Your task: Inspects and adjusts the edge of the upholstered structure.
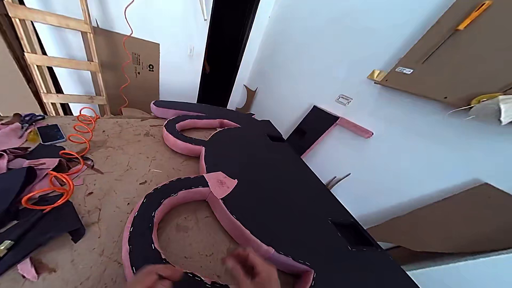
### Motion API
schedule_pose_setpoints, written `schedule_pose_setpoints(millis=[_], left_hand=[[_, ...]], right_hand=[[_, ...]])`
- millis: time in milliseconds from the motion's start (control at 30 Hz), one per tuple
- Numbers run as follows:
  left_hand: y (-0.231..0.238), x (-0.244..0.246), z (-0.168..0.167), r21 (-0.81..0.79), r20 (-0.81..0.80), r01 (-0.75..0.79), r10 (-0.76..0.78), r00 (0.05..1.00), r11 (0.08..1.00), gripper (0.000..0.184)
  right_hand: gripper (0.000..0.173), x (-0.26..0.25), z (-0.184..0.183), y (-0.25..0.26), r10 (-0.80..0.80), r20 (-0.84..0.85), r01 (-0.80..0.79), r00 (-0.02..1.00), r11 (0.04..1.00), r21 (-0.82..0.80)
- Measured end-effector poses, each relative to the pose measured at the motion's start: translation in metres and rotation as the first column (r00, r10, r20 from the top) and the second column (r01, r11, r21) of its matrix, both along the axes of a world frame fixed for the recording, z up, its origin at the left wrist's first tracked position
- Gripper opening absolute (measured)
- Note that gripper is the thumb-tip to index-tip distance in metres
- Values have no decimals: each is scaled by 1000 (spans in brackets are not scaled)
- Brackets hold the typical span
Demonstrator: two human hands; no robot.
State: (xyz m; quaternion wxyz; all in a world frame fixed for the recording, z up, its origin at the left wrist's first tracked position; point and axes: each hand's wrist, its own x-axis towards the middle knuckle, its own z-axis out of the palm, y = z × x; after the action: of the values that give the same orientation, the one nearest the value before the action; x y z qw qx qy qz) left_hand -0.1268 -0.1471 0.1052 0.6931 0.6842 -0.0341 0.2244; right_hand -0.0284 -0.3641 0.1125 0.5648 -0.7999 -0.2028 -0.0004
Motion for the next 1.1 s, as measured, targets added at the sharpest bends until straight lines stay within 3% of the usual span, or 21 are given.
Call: schedule_pose_setpoints(millis=[67,133,233,333,467,600,700,833,933,1100], left_hand=[[60,14,-11,159,13,-103,103,995,982,27],[112,35,-35,281,16,-274,281,960,920,30],[153,70,-74,368,17,-466,495,869,805,37],[160,84,-107,389,-46,-508,567,823,769,40],[166,85,-124,371,-56,-471,526,849,800,38],[163,89,-103,348,-174,-434,512,841,831,37],[161,90,-97,363,-177,-448,533,828,817,36],[163,93,-111,370,-114,-459,530,840,808,36],[164,92,-115,343,-182,-452,531,828,823,37],[167,94,-124,312,-230,-450,526,819,837,38]], right_hand=[[21,67,-21,-10,-100,198,150,975,954,-258],[24,131,-42,-14,-100,316,229,943,885,-405],[23,196,-60,-7,-49,373,250,927,820,-515],[19,229,-69,1,30,430,245,902,786,-568],[16,245,-74,6,97,509,232,855,807,-543],[14,242,-78,6,100,563,267,821,803,-532],[18,242,-78,10,137,569,268,811,777,-570],[21,249,-79,14,113,545,239,831,812,-533],[20,261,-77,12,69,513,211,856,859,-467],[19,271,-60,20,100,334,123,937,802,-585]])
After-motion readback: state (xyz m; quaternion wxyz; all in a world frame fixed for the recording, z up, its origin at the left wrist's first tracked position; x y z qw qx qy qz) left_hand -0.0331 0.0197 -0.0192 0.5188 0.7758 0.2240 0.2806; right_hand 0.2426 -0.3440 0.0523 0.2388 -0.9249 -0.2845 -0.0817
